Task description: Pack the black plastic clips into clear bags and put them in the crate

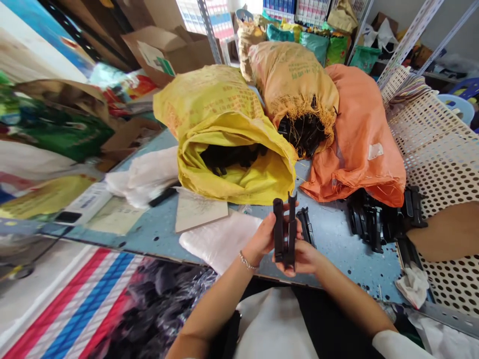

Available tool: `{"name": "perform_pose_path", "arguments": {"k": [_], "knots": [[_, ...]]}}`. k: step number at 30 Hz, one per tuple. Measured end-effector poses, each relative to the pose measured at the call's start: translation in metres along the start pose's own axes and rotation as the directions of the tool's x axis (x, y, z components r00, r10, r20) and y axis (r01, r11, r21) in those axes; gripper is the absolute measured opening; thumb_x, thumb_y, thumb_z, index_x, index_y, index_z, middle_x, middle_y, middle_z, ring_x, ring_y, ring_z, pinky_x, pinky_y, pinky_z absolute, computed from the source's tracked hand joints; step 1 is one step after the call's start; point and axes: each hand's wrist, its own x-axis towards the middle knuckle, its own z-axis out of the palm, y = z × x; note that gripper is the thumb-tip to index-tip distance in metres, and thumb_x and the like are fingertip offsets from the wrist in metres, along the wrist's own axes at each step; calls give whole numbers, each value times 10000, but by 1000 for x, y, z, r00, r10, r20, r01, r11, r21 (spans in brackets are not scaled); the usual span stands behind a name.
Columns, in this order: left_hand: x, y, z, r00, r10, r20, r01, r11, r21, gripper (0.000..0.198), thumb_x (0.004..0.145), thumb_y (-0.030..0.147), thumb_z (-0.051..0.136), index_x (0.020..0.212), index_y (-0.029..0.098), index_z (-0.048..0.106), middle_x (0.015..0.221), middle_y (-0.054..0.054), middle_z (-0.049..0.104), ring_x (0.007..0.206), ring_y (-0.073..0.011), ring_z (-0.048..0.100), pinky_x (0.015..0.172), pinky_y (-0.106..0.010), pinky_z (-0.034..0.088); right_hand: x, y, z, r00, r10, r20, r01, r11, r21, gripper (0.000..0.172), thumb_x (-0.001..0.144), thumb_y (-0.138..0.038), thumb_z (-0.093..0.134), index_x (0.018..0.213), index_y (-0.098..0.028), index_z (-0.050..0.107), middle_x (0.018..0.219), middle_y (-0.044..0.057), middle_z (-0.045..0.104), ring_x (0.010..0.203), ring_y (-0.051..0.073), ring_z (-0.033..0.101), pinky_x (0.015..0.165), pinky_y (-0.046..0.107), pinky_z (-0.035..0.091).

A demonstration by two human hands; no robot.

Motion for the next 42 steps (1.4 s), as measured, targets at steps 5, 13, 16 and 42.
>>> {"name": "perform_pose_path", "arguments": {"k": [5, 13, 16, 42], "knots": [[-13, -1, -1, 979, 33, -199, 19, 967, 254, 629, 734, 683, 739, 1118, 199, 623, 947, -47, 664, 751, -154, 599, 678, -289, 518, -15, -22, -39, 937, -156, -313, 59, 953, -298, 478, 993, -616, 408, 1139, -201, 597, 988, 98, 671, 856, 219, 637, 749, 361, 530], [-10, -16, 16, 955, -131, -265, 164, 981, 105, 526, 701, 581, 803, 933, 159, 593, 751, 8, 588, 625, -104, 518, 569, -237, 435, 19, -41, -75, 843, -537, -39, 222, 413, -883, 440, 1051, -519, 326, 908, -200, 593, 823, 68, 608, 787, 207, 565, 723, 324, 433], [-2, -22, 13, 921, -61, -384, 100, 992, 82, 557, 666, 587, 821, 949, 159, 602, 738, 18, 586, 583, -86, 512, 536, -219, 426, 21, -34, -65, 905, -393, -160, 138, 629, -765, 496, 1074, -507, 228, 898, -203, 578, 780, 27, 612, 729, 172, 564, 668, 286, 414], [93, 68, -105, 749, 622, -228, 123, 208, 970, 369, 976, 230, 414, 1292, 132, 578, 1296, -157, 627, 1225, -267, 581, 1112, -430, 421, -30, 25, -51, 945, -136, 297, 319, 186, -929, 335, 1004, -425, 546, 784, -181, 615, 766, 32, 665, 688, 171, 602, 605, 314, 335]]}}
